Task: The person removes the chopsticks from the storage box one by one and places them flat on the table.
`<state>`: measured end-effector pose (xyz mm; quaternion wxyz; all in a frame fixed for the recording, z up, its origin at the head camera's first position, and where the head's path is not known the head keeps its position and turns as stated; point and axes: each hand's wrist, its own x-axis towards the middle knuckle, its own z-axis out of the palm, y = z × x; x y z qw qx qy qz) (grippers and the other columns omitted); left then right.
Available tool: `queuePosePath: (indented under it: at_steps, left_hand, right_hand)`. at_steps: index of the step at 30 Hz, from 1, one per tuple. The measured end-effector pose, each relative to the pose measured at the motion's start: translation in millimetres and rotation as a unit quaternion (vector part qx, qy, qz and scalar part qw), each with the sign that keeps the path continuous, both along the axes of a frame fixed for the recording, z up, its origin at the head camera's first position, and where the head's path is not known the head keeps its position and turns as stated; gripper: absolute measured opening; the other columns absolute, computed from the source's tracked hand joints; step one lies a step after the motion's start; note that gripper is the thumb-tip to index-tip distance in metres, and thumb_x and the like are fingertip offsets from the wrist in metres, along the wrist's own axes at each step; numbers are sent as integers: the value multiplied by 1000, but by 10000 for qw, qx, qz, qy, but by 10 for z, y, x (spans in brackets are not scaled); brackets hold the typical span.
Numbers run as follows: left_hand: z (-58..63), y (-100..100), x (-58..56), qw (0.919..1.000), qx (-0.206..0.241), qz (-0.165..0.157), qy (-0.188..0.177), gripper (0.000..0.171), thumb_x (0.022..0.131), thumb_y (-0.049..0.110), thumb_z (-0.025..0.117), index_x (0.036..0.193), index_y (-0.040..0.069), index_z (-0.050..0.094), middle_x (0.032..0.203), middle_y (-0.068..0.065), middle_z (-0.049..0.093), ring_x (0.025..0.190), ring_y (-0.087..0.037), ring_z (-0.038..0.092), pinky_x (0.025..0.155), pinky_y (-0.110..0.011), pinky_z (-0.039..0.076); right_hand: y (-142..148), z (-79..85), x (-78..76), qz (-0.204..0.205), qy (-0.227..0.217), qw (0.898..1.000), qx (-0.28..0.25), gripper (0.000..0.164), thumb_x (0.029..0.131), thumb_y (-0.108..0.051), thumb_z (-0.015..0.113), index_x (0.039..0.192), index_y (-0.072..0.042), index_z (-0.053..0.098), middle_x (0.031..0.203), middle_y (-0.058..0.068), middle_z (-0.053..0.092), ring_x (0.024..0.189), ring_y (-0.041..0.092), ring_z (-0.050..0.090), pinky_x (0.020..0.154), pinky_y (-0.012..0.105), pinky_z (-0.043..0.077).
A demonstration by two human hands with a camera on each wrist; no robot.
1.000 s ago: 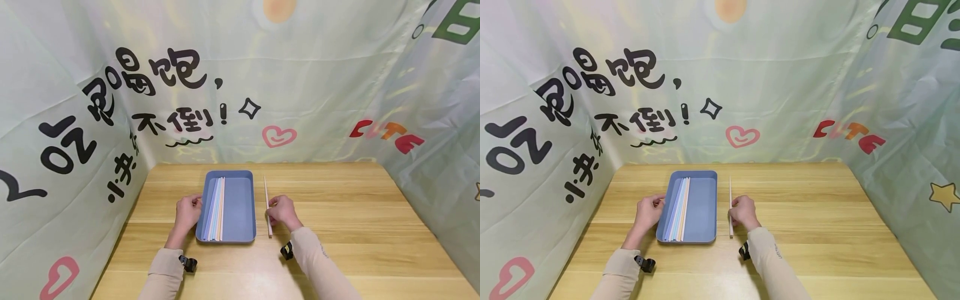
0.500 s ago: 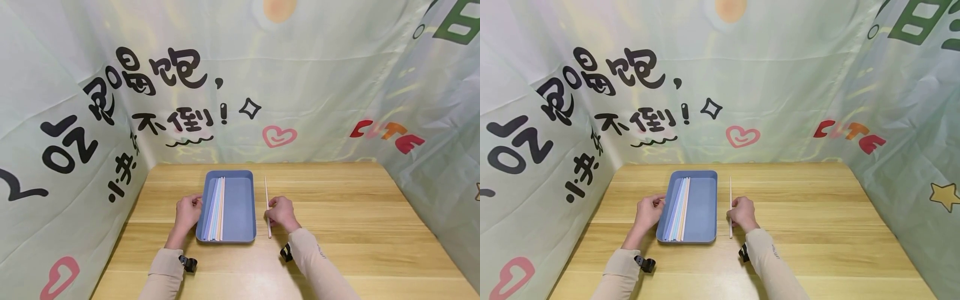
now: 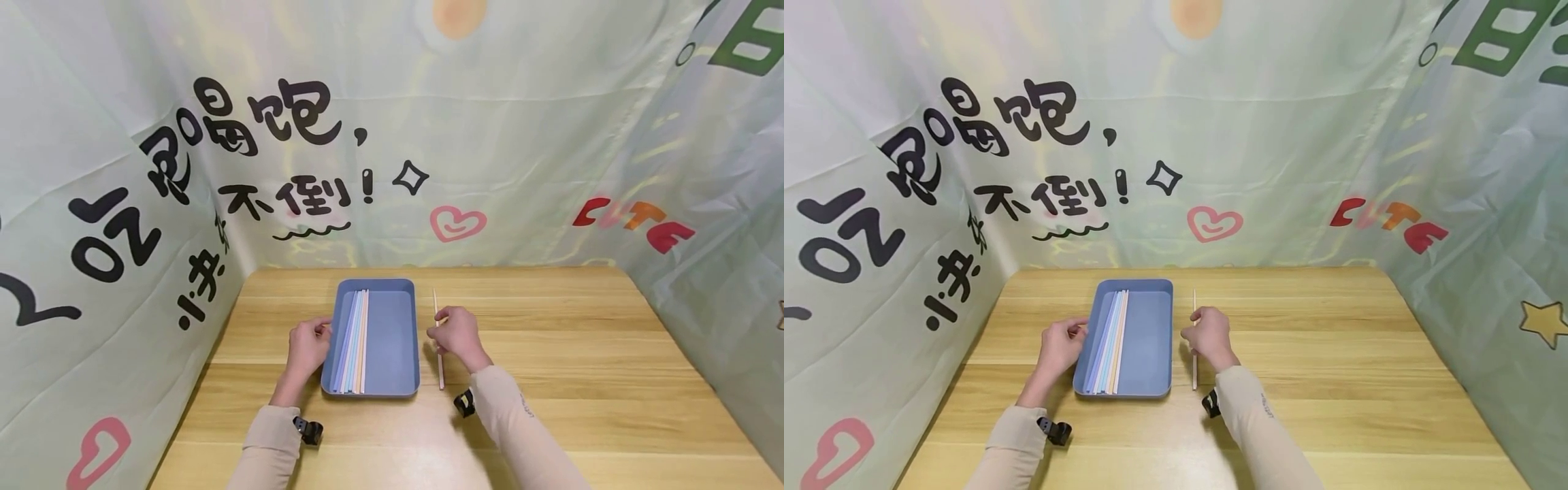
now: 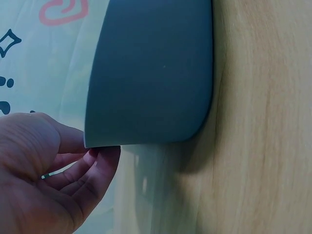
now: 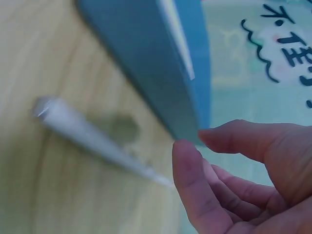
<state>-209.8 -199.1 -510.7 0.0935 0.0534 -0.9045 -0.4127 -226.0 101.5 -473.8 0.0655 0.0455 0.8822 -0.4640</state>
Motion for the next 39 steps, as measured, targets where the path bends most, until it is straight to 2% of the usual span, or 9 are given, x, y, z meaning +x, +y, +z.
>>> queuePosePath:
  at_steps: [4,7,13,18,26,32,39]
  left_hand:
    - [-19,1,-15,10000,4,13,-7,25,99,1,65,120,-4,76,88,-15,72,66,-16,58,59,-26,47]
    - [-29,3,-24,10000,32,33,-40,25,99,1,65,121,-4,76,89,-14,72,67,-16,59,60,-26,48]
    - [-28,13,-29,9999,53,36,-98,25,98,0,65,121,-3,76,90,-15,72,73,-20,63,62,-27,50]
    - [-23,21,-38,10000,19,15,-82,25,98,1,66,120,-2,76,91,-14,73,73,-20,63,63,-28,51]
    - [-34,2,-37,9998,-72,-160,132,24,98,0,68,120,-5,75,91,-15,74,76,-21,66,65,-31,52]
    - [-16,7,-20,9999,1,-129,29,25,98,2,69,122,-4,75,93,-16,75,82,-24,68,68,-33,55]
    - [0,10,-22,10000,-13,-71,-30,26,99,1,69,123,-4,74,94,-17,75,83,-25,68,69,-33,56]
  right_hand:
    - [-126,110,-3,22,-126,9991,-401,38,86,2,73,122,10,67,86,23,77,66,36,77,63,40,64]
    - [-224,146,-2,56,-185,9979,-611,39,88,0,74,125,9,67,89,23,77,69,35,77,64,40,64]
    - [-401,131,6,259,-233,9931,-1122,41,87,3,72,128,10,66,92,25,77,64,31,76,61,36,64]
    - [-547,66,20,454,-408,9856,-1576,43,87,6,69,129,14,63,92,25,75,60,26,75,63,39,64]
    - [-753,-91,79,711,-411,9840,-1582,44,88,3,69,130,14,62,86,18,75,60,24,74,63,38,64]
    - [-906,-206,131,845,-386,9826,-1611,41,87,5,69,126,15,63,80,15,72,66,33,76,60,37,63]
    - [-1009,-325,169,833,-589,9785,-1794,36,87,7,70,122,15,63,79,12,70,65,26,74,61,38,64]
